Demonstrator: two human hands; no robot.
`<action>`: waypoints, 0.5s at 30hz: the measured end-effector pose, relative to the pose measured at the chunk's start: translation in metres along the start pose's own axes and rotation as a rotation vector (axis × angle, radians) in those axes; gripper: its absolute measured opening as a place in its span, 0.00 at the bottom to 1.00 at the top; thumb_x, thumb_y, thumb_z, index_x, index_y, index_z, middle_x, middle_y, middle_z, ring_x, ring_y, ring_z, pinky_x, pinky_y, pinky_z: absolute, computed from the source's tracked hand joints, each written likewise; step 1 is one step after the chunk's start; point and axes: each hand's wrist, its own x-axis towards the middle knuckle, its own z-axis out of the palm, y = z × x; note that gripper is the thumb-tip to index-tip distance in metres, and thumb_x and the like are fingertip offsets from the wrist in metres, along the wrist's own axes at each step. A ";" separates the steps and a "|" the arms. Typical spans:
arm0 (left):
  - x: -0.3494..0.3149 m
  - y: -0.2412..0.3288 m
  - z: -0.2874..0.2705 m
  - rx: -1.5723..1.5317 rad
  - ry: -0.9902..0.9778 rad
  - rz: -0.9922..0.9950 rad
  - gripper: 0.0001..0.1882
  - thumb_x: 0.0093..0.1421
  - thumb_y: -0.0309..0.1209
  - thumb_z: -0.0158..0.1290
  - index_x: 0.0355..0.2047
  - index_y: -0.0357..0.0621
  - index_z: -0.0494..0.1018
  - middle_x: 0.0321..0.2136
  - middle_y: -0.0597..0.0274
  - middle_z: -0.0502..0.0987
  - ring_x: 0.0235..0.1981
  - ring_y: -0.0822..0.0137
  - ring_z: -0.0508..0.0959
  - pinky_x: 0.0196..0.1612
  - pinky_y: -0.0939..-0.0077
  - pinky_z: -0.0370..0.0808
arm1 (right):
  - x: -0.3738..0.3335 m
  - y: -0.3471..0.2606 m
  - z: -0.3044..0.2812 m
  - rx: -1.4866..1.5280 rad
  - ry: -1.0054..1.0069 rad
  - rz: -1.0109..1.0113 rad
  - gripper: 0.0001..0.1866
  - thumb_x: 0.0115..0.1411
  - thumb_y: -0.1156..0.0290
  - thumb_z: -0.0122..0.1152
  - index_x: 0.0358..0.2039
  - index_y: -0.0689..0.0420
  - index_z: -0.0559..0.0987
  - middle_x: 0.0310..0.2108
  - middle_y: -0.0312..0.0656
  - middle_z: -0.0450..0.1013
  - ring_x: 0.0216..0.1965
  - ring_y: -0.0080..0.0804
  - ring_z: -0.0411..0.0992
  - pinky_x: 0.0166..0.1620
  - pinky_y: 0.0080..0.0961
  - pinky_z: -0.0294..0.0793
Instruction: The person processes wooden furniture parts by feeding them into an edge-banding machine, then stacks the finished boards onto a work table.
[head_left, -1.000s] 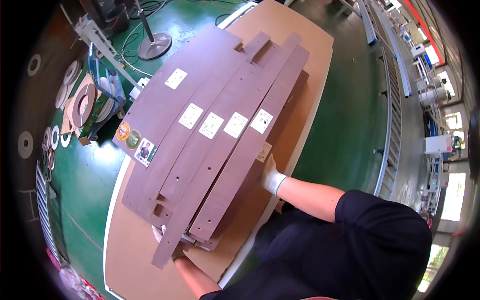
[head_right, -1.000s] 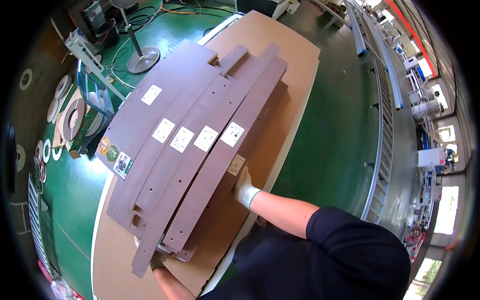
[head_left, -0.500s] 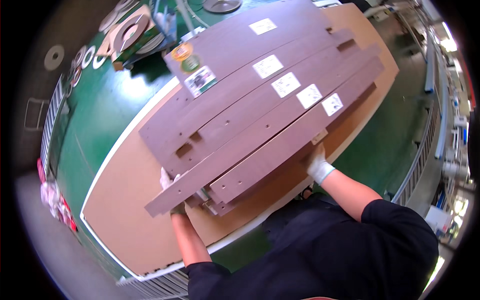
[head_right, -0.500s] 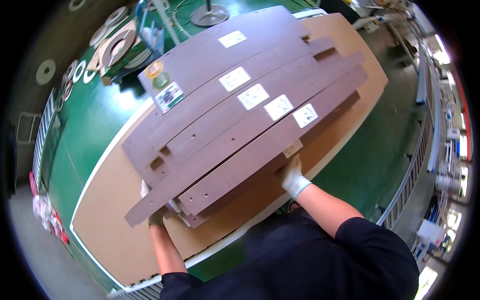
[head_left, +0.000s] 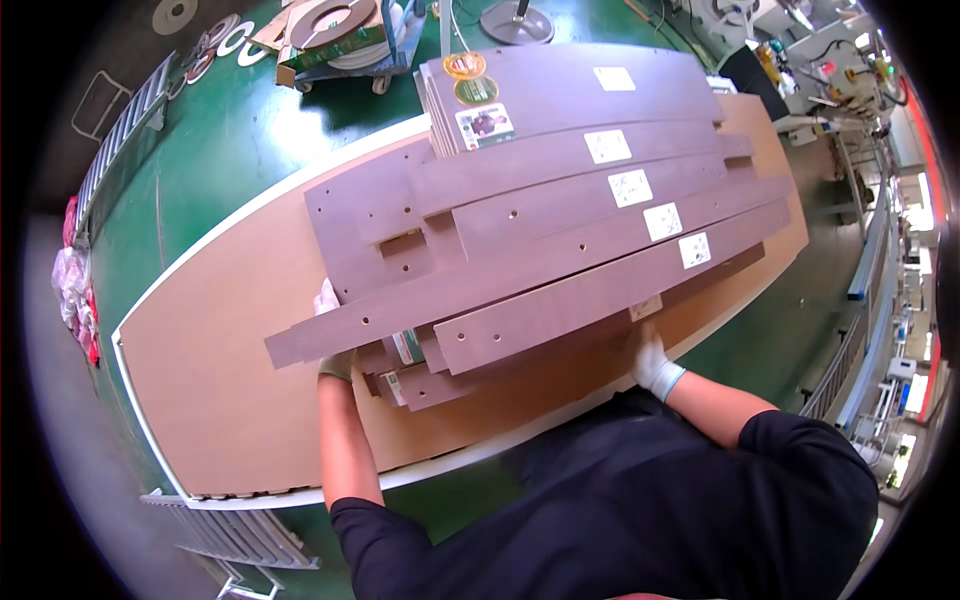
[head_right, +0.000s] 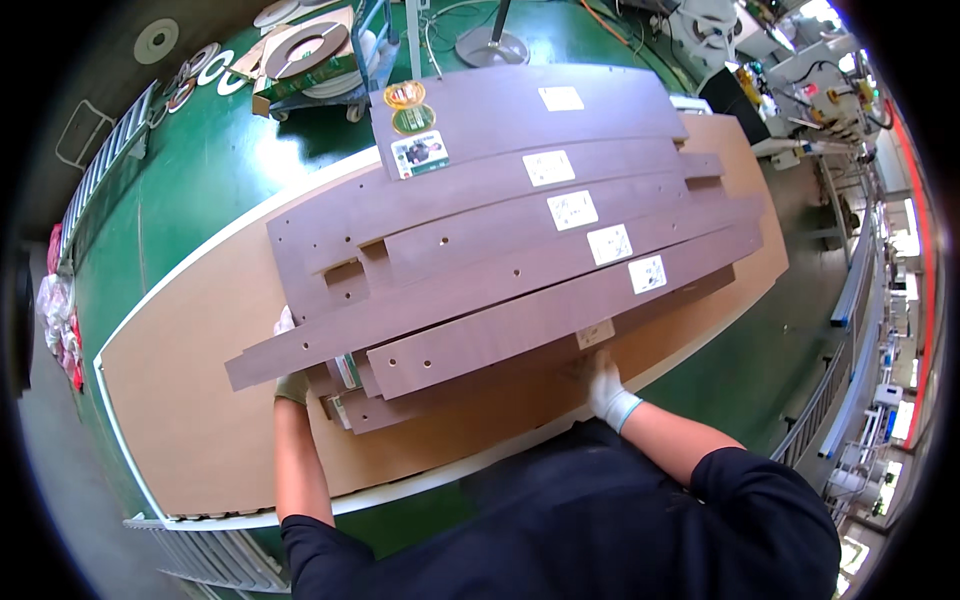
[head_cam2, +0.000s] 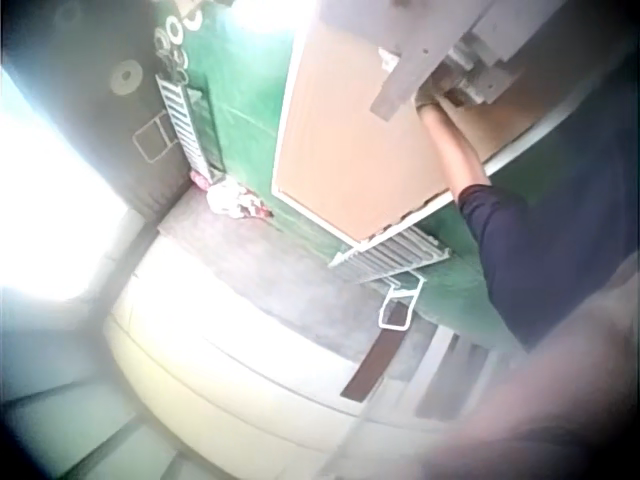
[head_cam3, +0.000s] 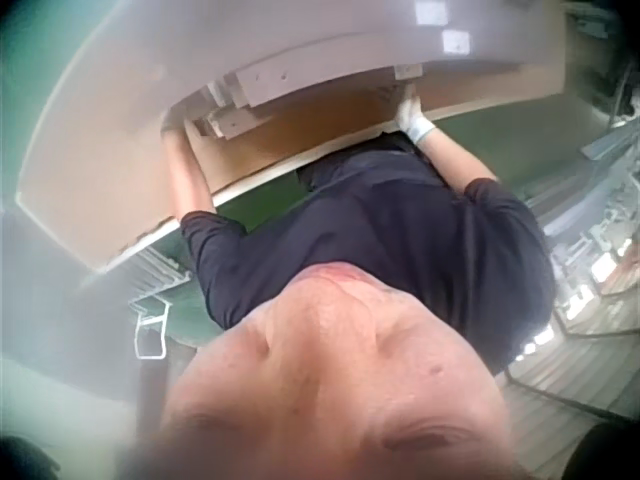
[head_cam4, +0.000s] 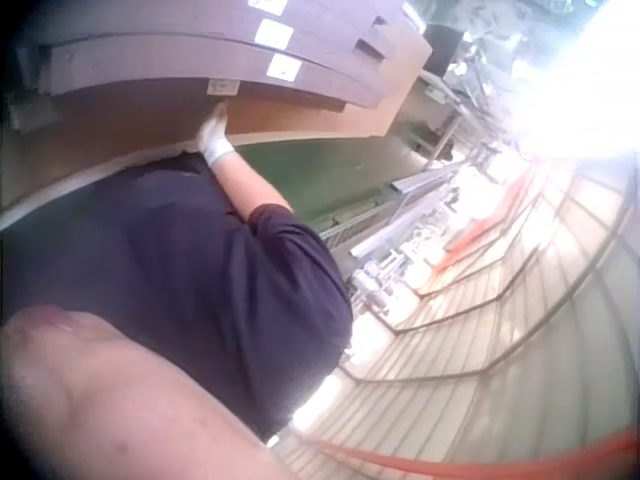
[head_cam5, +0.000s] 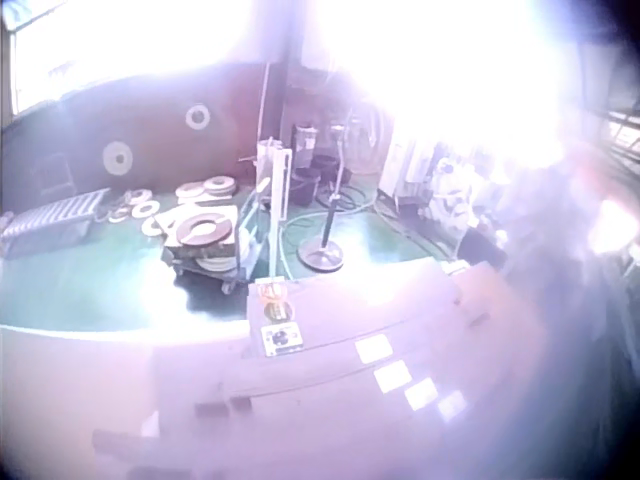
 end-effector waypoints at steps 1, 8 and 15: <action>-0.002 0.005 0.002 0.045 0.011 0.018 0.32 0.66 0.37 0.53 0.69 0.44 0.61 0.54 0.43 0.70 0.53 0.50 0.76 0.59 0.59 0.74 | -0.005 0.000 0.005 -0.001 0.052 0.012 0.36 0.75 0.43 0.35 0.70 0.59 0.55 0.67 0.56 0.60 0.63 0.63 0.65 0.61 0.62 0.71; -0.012 0.037 -0.005 0.246 0.042 0.238 0.25 0.71 0.41 0.46 0.63 0.40 0.68 0.52 0.46 0.74 0.51 0.54 0.75 0.58 0.59 0.72 | -0.033 0.003 0.055 0.078 0.047 0.076 0.29 0.74 0.55 0.34 0.67 0.61 0.57 0.63 0.55 0.60 0.62 0.61 0.63 0.63 0.61 0.70; -0.005 0.073 -0.029 -0.112 -0.349 0.250 0.22 0.73 0.37 0.46 0.62 0.37 0.68 0.52 0.55 0.77 0.53 0.62 0.76 0.60 0.66 0.71 | -0.049 0.019 0.105 0.233 0.130 0.124 0.28 0.71 0.60 0.37 0.66 0.64 0.57 0.66 0.56 0.54 0.69 0.61 0.53 0.70 0.61 0.62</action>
